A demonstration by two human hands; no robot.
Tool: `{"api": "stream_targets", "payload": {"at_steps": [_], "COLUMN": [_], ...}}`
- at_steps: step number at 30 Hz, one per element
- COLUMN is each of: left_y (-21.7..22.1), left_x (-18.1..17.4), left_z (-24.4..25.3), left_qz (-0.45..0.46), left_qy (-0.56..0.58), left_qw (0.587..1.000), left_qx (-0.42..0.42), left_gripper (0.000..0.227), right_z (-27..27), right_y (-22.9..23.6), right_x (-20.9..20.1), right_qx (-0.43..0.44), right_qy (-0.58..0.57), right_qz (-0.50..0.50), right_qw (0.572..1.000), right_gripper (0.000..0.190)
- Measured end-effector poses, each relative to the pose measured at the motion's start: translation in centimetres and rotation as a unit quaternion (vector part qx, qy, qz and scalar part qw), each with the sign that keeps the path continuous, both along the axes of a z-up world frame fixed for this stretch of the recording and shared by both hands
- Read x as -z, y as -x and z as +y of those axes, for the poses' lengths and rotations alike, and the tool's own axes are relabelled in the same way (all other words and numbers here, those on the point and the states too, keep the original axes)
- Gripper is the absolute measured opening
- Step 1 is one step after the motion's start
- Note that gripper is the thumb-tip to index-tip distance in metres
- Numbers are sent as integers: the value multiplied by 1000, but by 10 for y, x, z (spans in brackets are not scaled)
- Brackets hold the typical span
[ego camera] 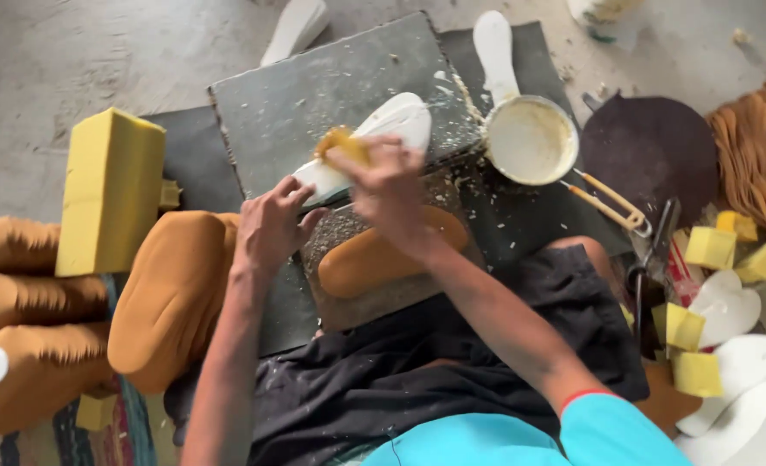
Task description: The person sits on the floor and assembles sandal soles. They dab glue from a bowl onto a white insole using a sponge, then align and press the white insole onto a brown sole blank, setting finished pairs aside and repeating with the next components.
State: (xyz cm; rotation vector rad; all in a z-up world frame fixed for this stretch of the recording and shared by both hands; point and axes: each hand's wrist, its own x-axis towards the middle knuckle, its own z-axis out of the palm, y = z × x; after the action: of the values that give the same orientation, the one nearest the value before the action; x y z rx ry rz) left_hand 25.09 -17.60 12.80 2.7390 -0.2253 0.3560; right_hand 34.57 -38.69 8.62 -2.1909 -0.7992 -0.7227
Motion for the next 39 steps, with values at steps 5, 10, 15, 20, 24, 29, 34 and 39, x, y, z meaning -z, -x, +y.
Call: {"api": "stream_targets", "payload": {"at_steps": [5,10,15,20,24,29,34,39], "left_y": [-12,-141,-231,-266,-271,-241,-229,-85], "left_x": [-32,6,30,55,78,41,80,0], "left_z": [-1,-9,-61,-65,-62,-56,-19,46], "left_qz": [159,-56,-107,-169,-192,-162,-106,-51], "left_qy": [-47,-1,-104,-217,-221,-185,-105,-91], "left_qw": [986,990,960,913,912,931,959,970], "left_qx": [-18,132,236,300,287,271,242,221], "left_gripper": [37,27,74,103,92,75,56,60], "right_z": [-37,-69,9,68,36,0,18,-3], "right_y": [-74,-68,1,68,75,64,104,87], "right_x": [11,-16,-16,-1,-15,5,-23,-27], "right_qx": [51,33,-79,-125,-166,19,-54,-22], "right_qy": [-15,-27,-23,41,-52,10,19,-21], "right_qz": [74,29,33,49,49,110,77,91], "right_qw": [996,999,996,990,984,994,995,995], "right_gripper": [11,37,36,26,31,51,62,62]}}
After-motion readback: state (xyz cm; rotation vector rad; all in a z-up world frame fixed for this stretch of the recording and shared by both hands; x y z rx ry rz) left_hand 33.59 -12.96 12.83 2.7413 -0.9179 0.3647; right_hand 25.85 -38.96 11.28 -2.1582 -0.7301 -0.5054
